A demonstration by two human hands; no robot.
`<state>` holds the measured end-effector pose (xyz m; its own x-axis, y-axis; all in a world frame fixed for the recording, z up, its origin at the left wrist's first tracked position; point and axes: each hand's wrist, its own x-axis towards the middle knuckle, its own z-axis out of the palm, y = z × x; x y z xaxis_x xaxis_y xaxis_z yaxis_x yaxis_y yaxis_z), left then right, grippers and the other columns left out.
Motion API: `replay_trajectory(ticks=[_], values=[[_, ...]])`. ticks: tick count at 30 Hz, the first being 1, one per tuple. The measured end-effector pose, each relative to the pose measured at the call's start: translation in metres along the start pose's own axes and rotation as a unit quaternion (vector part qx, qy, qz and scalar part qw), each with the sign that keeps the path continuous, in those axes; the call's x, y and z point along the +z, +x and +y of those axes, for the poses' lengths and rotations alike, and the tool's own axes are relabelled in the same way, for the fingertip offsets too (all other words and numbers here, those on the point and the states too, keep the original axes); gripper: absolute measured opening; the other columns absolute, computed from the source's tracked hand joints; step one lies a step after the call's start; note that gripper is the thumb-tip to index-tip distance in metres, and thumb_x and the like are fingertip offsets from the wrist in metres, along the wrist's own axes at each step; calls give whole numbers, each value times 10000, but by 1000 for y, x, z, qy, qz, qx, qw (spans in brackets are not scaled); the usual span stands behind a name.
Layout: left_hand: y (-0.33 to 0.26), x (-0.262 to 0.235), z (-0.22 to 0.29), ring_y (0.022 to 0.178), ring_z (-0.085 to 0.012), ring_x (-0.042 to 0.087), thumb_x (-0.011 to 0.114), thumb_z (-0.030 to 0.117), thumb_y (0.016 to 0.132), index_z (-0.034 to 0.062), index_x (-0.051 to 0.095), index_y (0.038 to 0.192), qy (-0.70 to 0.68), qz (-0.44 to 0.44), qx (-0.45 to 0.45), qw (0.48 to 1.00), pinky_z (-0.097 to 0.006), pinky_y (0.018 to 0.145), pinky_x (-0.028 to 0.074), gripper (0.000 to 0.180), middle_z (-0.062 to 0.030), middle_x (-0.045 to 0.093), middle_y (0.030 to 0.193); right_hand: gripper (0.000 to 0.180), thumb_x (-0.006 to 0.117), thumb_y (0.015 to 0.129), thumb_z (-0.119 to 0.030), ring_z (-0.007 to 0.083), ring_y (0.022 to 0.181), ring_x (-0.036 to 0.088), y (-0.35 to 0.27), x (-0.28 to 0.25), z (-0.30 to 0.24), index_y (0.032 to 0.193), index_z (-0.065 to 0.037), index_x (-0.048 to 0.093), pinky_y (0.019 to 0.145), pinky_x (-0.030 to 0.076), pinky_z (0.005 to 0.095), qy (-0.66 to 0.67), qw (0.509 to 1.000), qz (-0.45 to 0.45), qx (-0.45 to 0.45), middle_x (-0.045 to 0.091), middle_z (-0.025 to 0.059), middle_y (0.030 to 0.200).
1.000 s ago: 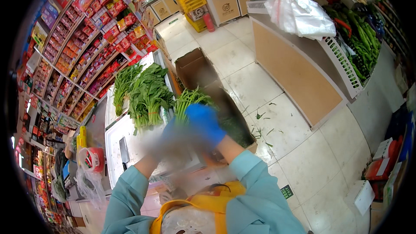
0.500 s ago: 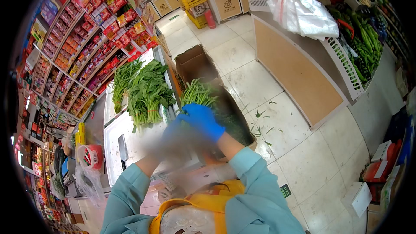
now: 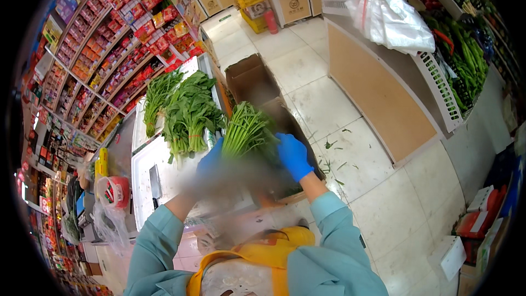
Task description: The person trims the ends of a bunch of green leafy vegetables using a knife on a white cutting board. They then carry the bunch to a refrigerated display shelf and arrange it among other vegetables.
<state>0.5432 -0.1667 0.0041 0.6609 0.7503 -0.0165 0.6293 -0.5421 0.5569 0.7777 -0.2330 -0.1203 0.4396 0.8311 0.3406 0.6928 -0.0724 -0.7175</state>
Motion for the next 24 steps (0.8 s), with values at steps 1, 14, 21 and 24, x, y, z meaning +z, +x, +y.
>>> replay_trajectory(ticks=[1,14,21,24], values=[[1,-7,14,857,-400,595,624,128,656,42,194,1402,93,-13,-20,995,-427,708,497,865,-252,506,1181,214,626,801,-156,286,838,608,1,-2,-15,993,-61,634,741,480,350,38,998,34,23,622,137,937],[1,4,18,736,-388,601,595,89,663,8,192,1392,194,-33,13,980,-428,593,497,837,-246,514,1112,215,529,860,-253,311,688,577,29,23,-62,747,-72,557,622,455,402,-41,992,102,-62,599,128,818],[-6,1,15,746,-373,603,608,66,647,-3,229,1374,222,-27,36,974,-417,583,498,823,-221,531,1081,223,543,855,-303,326,720,590,22,-7,-68,840,-86,588,655,464,434,36,995,97,-11,605,124,862],[-7,3,20,744,-364,604,615,65,645,-9,243,1367,248,-48,49,966,-415,578,497,816,-210,535,1054,188,559,833,-273,310,748,592,27,7,-70,855,-90,595,650,470,412,52,992,97,-69,601,125,832]])
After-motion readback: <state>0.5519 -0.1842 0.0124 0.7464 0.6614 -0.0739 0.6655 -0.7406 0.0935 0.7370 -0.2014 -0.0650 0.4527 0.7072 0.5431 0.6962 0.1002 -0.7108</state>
